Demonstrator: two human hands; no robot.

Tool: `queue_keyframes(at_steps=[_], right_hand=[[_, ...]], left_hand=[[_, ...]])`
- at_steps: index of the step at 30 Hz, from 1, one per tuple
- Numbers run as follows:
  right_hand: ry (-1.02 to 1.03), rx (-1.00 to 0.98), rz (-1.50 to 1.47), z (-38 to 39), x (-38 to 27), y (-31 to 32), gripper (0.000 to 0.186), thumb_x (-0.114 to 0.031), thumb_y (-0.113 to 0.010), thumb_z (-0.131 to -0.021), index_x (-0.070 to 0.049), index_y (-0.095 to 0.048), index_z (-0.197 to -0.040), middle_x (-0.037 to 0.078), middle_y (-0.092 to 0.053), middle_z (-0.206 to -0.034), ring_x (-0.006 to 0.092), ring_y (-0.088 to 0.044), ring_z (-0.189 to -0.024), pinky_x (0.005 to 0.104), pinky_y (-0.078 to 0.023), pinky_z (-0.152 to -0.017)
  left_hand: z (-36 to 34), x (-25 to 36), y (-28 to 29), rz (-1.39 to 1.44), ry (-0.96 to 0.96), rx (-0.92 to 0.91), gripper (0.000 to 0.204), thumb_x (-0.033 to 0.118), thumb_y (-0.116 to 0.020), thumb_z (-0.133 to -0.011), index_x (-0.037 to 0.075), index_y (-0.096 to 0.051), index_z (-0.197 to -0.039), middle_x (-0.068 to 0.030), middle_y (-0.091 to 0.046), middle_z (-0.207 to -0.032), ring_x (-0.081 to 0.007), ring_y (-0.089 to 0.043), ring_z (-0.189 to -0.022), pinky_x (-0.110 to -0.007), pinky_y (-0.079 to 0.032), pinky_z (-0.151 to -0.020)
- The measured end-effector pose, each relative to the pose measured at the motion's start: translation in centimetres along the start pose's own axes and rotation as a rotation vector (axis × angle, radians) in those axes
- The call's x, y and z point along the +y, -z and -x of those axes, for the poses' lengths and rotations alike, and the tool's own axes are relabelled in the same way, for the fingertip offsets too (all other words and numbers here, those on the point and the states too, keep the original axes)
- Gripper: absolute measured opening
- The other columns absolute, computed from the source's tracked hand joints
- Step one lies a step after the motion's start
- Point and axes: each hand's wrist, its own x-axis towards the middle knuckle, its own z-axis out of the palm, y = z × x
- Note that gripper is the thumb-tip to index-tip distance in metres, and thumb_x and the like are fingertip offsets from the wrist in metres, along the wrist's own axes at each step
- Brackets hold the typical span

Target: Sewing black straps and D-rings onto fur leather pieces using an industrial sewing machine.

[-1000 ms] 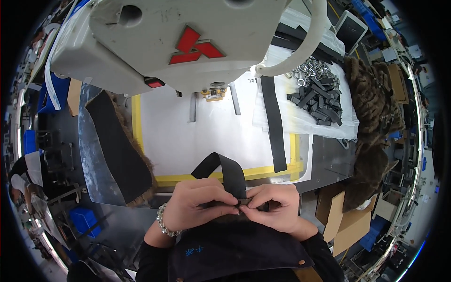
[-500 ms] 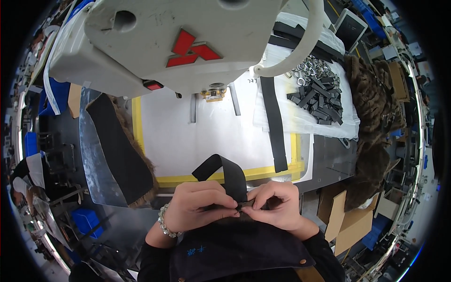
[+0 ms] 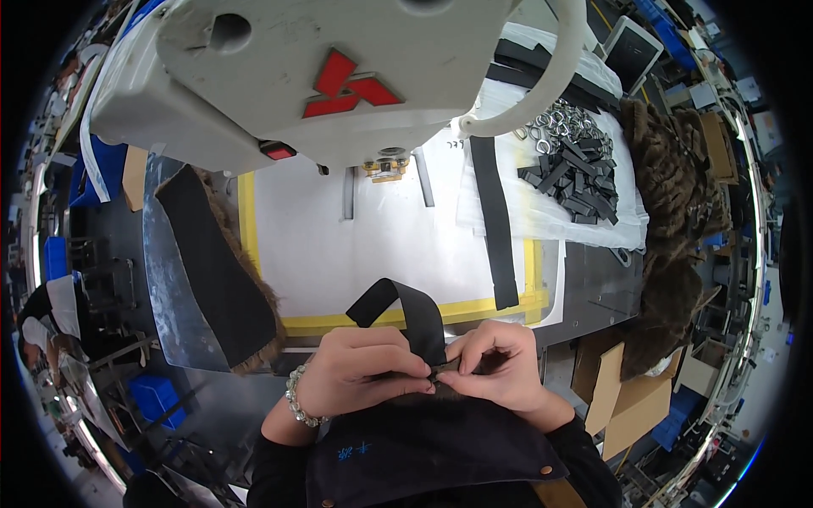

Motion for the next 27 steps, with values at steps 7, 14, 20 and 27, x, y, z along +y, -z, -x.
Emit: queue_keyframes(at_steps=[7,14,20,27], right_hand=[[0.0,0.009,-0.05,0.0,0.1,-0.1,0.019,0.008,-0.074,-0.076,-0.003,-0.058,-0.078,0.01,-0.068,-0.092,0.0045,-0.061,-0.077,0.0179,-0.048,-0.066],[0.01,0.007,-0.046,-0.1,0.0,-0.2,0.019,0.008,-0.074,-0.076,-0.003,-0.058,-0.079,0.009,-0.068,-0.092,0.0043,-0.061,-0.077,0.0179,-0.048,-0.066],[-0.036,0.014,-0.054,-0.1,-0.2,-0.2,0.02,0.009,-0.073,-0.077,-0.003,-0.057,-0.079,0.009,-0.067,-0.092,0.0043,-0.062,-0.077,0.0181,-0.048,-0.068],[-0.081,0.008,-0.18,-0.5,-0.1,-0.1,0.022,0.009,-0.071,-0.078,-0.002,-0.053,-0.082,0.01,-0.067,-0.094,0.0079,-0.066,-0.082,0.019,-0.05,-0.071]], left_hand=[[0.2,-0.3,-0.1,0.067,0.022,0.028,0.021,0.007,-0.083,-0.068,0.007,-0.069,-0.083,-0.0031,-0.062,-0.07,-0.0154,-0.061,-0.06,-0.025,-0.045,-0.05],[0.1,-0.2,0.1,0.053,0.043,0.02,0.02,0.007,-0.083,-0.069,0.007,-0.068,-0.083,-0.0029,-0.064,-0.073,-0.0156,-0.062,-0.063,-0.024,-0.046,-0.053],[0.1,-0.6,0.3,0.133,0.122,-0.033,0.022,0.008,-0.083,-0.069,0.007,-0.069,-0.085,-0.003,-0.066,-0.078,-0.0154,-0.064,-0.068,-0.024,-0.048,-0.058],[0.1,-1.2,0.1,0.231,0.184,-0.017,0.022,0.009,-0.084,-0.07,0.005,-0.068,-0.086,-0.0021,-0.068,-0.08,-0.0136,-0.064,-0.071,-0.024,-0.05,-0.064]])
